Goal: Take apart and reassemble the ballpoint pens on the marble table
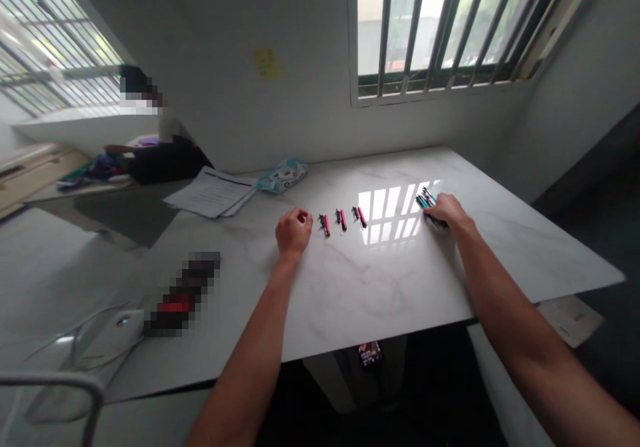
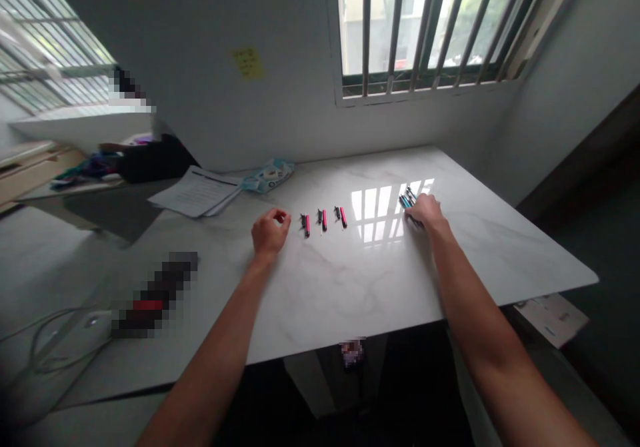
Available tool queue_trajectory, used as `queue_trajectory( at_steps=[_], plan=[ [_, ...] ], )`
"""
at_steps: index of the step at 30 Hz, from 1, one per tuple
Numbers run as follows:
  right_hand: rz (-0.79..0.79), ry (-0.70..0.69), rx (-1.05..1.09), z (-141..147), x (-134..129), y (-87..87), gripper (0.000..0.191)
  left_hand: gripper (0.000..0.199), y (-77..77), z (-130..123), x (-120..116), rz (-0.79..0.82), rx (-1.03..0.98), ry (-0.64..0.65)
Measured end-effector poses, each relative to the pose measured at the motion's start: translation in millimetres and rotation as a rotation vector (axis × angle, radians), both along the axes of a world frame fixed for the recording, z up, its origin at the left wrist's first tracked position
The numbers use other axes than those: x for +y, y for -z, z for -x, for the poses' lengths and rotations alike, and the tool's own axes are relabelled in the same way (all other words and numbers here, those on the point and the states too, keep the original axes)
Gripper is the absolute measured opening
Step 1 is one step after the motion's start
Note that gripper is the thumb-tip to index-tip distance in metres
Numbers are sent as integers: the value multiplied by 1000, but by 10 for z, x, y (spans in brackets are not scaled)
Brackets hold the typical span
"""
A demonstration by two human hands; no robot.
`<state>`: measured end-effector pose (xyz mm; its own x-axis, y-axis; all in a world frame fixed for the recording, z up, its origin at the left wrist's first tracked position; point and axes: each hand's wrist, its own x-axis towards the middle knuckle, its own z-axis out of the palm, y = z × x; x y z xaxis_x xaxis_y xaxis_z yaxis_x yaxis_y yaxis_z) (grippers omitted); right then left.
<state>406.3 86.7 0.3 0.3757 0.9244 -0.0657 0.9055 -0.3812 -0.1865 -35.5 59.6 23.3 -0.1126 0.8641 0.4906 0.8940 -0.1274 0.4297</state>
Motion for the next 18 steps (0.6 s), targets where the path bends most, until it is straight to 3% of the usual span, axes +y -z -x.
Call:
queue_trajectory(
  at_steps=[4, 11, 14, 18],
  plan=[
    [119, -118, -101, -36, 1, 30, 44, 9, 75, 56, 44, 27, -63, -21],
    [74, -292, -178, 76, 184, 37, 37, 9, 62, -2, 17, 17, -49, 32],
    [25, -406, -203, 257, 427, -62, 34, 11, 72, -1, 5, 27, -31, 41],
    [-51, -571, -229, 706, 799, -174, 32, 11, 120, 40, 12, 23, -20, 45]
  ],
)
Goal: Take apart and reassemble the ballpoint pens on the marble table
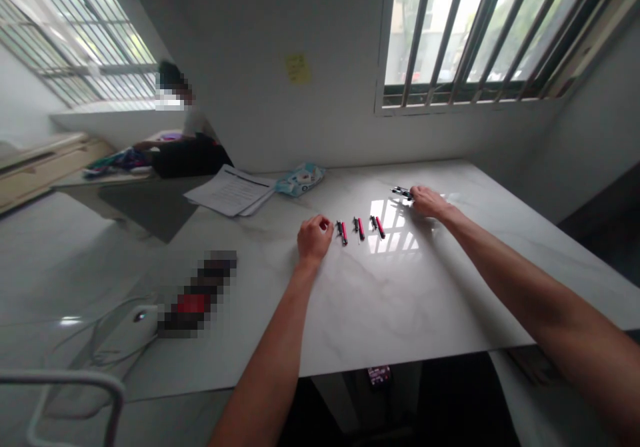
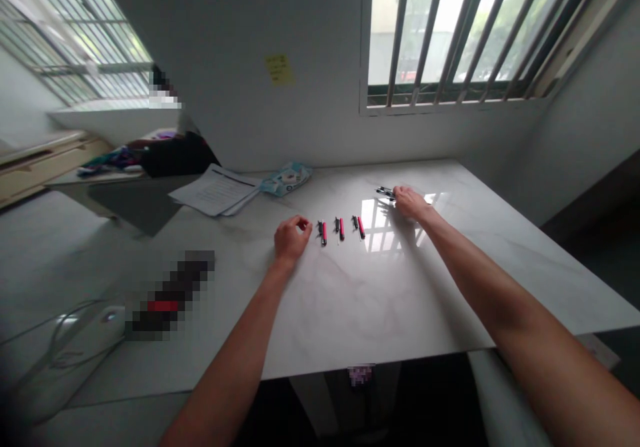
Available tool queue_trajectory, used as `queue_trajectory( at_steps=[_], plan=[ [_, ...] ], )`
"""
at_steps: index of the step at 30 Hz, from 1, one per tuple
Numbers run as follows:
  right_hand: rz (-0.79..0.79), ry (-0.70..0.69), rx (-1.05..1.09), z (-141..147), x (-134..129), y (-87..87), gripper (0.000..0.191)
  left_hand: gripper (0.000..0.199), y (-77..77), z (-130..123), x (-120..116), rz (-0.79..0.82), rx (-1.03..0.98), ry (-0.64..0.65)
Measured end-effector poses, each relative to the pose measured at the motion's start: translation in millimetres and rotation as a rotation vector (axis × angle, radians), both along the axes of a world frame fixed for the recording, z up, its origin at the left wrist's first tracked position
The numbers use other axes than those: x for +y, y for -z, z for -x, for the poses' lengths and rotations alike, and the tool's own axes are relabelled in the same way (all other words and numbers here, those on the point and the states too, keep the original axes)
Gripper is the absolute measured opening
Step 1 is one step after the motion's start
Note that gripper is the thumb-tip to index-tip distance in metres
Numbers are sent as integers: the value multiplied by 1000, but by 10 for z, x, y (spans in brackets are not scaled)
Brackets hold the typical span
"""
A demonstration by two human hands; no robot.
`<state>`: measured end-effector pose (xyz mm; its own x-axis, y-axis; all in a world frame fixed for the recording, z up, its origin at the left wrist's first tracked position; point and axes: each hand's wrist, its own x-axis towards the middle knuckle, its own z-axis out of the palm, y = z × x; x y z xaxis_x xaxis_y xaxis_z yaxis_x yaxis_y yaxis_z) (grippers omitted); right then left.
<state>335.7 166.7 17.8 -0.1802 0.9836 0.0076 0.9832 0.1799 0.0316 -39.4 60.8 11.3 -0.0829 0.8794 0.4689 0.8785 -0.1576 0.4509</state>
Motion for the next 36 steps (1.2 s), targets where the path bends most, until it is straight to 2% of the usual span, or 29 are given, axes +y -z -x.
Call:
queue_trajectory(
  at_steps=[5, 8, 13, 17, 20, 22, 25, 27, 28, 30, 33, 34, 36],
  plan=[
    [-6, -217, 9, 647, 344, 13, 32, 11, 42, 91, 0, 7, -16, -2],
    [30, -301, 21, 859, 472, 43, 33, 10, 60, 134, -3, 2, -32, 13],
    [113, -355, 31, 875, 569, 6, 52, 10, 89, 151, 14, -12, -11, 40],
    [142, -349, 51, 813, 506, -94, 62, 10, 68, 162, 0, -19, 13, 43],
    [56, -329, 146, 786, 317, -200, 57, 8, 12, 153, -39, -46, -20, 31],
    [-123, -281, 252, 790, 83, -274, 50, 9, -39, 108, -70, -40, -92, 61],
    [-428, -139, 434, 852, -417, -357, 46, 17, -116, -30, -120, 51, -303, 220],
    [-505, -63, 574, 936, -780, -384, 50, 28, -152, -150, -159, 162, -519, 366],
    [-516, -88, 630, 990, -947, -389, 48, 34, -165, -210, -179, 228, -633, 439],
    [-552, -249, 711, 1117, -1222, -386, 39, 46, -183, -320, -225, 354, -841, 561],
    [-585, -470, 740, 1328, -1480, -338, 23, 56, -202, -436, -300, 491, -1038, 658],
    [-583, -514, 728, 1394, -1533, -308, 22, 56, -210, -460, -325, 516, -1081, 674],
    [-564, -581, 692, 1501, -1603, -232, 31, 52, -233, -488, -366, 524, -1144, 690]
  ],
)
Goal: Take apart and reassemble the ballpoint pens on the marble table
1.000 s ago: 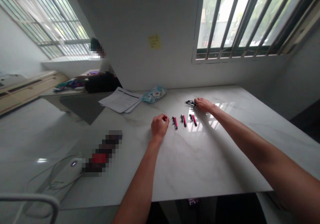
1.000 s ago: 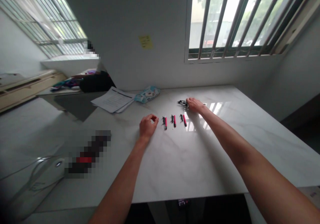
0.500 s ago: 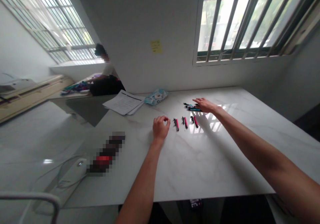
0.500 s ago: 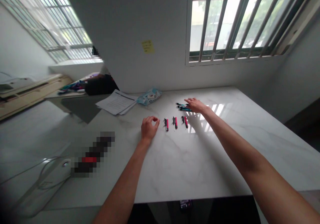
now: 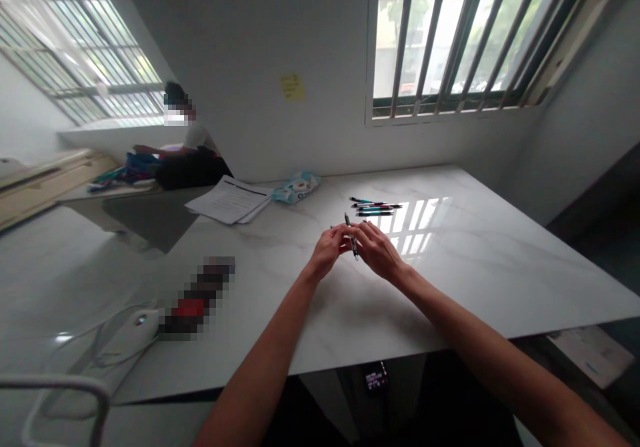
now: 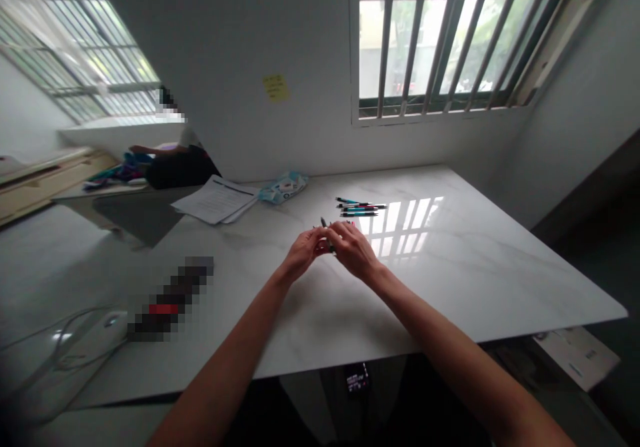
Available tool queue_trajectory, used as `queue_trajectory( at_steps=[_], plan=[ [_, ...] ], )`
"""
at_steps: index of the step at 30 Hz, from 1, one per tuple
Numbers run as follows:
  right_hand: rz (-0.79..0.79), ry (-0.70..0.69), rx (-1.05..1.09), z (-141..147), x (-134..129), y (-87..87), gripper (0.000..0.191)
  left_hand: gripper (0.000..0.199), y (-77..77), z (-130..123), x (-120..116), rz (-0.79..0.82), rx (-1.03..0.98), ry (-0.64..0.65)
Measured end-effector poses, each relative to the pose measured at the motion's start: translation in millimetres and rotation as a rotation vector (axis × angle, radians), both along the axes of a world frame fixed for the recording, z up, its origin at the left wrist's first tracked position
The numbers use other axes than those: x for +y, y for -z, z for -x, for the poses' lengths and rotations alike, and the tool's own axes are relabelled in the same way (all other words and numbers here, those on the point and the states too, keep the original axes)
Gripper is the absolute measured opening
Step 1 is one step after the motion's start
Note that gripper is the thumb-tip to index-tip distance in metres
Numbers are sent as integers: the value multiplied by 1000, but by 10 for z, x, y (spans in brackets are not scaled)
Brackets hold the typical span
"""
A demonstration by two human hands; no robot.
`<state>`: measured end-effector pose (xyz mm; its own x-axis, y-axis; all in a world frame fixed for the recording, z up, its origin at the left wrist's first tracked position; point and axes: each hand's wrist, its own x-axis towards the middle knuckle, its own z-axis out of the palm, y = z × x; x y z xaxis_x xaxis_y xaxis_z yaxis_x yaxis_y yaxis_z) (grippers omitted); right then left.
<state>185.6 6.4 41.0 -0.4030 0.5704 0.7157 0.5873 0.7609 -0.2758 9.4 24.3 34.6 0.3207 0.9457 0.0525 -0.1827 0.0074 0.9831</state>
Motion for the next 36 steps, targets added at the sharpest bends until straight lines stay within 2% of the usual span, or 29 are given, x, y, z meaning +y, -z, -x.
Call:
queue_trajectory(
  at_steps=[3, 6, 9, 12, 14, 16, 20, 25, 32, 36],
  plan=[
    [-4, -46, -57, 57, -41, 112, 53, 46, -46, 2, -18, -6, -48, -32],
    [-14, -55, -50, -13, -10, 182, 59, 42, -76, 43, 30, -20, -50, -111],
    [-7, 38, 126, -134, 76, 218, 43, 39, -66, 89, 89, -106, 32, -273],
    [67, 164, 328, -210, 154, 243, 16, 34, -27, 98, 61, -343, 324, -414],
    [149, 157, 376, -210, 170, 256, 30, 31, -1, 74, -10, -524, 610, -368],
    [217, 124, 400, -174, 159, 265, 47, 31, 19, 37, -87, -620, 772, -273],
    [293, 163, 465, -68, 123, 261, 58, 31, 54, -2, -144, -680, 837, -152],
    [357, 55, 468, -19, 127, 212, 50, 30, 111, 31, -87, -705, 785, -124],
    [330, -29, 309, -100, 90, 121, 31, 33, 107, 40, -89, -665, 925, -179],
    [353, -81, 413, -119, 74, 153, 25, 31, 92, -13, -124, -654, 981, -217]
  ],
)
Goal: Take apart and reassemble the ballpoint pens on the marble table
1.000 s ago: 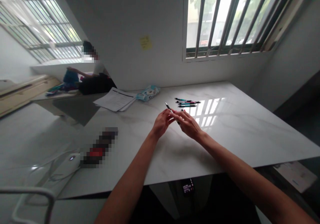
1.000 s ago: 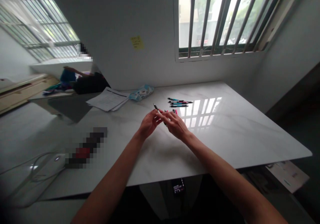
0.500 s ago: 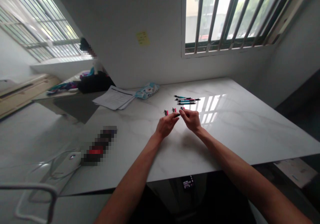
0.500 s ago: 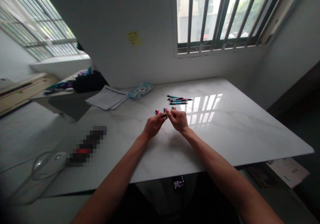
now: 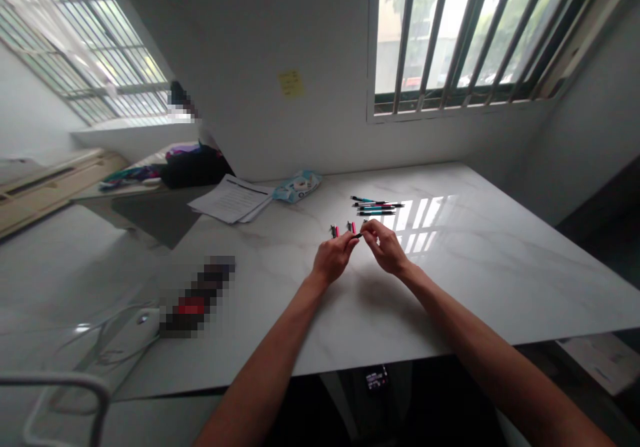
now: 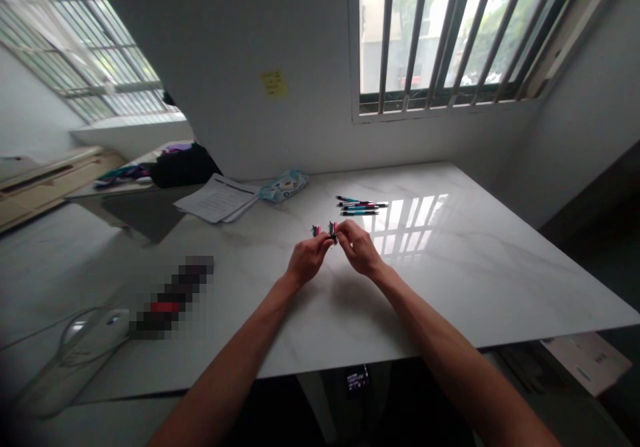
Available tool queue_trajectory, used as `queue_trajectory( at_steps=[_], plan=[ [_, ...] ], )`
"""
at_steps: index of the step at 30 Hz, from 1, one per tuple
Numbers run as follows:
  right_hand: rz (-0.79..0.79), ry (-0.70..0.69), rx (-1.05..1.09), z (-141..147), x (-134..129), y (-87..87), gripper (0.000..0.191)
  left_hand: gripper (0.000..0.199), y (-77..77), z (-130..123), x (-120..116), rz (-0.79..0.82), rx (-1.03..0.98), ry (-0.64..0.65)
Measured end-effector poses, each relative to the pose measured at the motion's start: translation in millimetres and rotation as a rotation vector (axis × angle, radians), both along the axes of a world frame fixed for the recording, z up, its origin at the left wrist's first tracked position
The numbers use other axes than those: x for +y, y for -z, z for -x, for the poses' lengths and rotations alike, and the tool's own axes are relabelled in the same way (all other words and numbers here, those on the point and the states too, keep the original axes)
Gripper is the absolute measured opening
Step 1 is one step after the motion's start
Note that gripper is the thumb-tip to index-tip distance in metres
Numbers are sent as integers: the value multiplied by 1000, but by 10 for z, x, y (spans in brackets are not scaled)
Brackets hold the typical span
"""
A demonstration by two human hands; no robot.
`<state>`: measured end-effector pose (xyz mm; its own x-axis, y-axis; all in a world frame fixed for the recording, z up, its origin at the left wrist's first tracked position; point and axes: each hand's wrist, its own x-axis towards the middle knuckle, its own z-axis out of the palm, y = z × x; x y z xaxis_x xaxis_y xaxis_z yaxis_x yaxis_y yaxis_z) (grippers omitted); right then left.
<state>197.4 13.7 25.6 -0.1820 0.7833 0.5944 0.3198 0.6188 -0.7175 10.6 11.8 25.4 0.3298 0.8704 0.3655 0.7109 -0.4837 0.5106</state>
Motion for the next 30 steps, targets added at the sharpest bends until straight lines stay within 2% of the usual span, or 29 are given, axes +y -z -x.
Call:
queue_trajectory(
  at_steps=[4, 7, 10, 13, 15, 19, 22, 27, 30],
  plan=[
    [148, -34, 255, 24, 14, 77, 31, 33, 4, -62, -41, -4, 36, 34],
    [233, -80, 411, 29, 62, 128, 30, 41, 11, -83, -54, 17, -11, 52],
    [286, -126, 566, -46, 176, 178, 27, 52, 37, -98, -36, 125, -164, 79],
    [284, -55, 665, -244, 356, 271, 25, 58, 75, -125, 20, 307, -428, 117],
    [252, 71, 582, -414, 477, 367, 26, 57, 89, -141, 69, 417, -634, 133],
    [256, 304, 197, -664, 619, 562, 25, 44, 74, -146, 149, 499, -945, 137],
    [237, 357, 40, -702, 651, 631, 31, 34, 68, -149, 165, 472, -991, 109],
    [246, 364, 8, -664, 652, 628, 36, 30, 82, -196, 144, 448, -980, 102],
    [234, 441, -43, -670, 638, 620, 33, 31, 89, -210, 141, 421, -974, 102]
  ],
)
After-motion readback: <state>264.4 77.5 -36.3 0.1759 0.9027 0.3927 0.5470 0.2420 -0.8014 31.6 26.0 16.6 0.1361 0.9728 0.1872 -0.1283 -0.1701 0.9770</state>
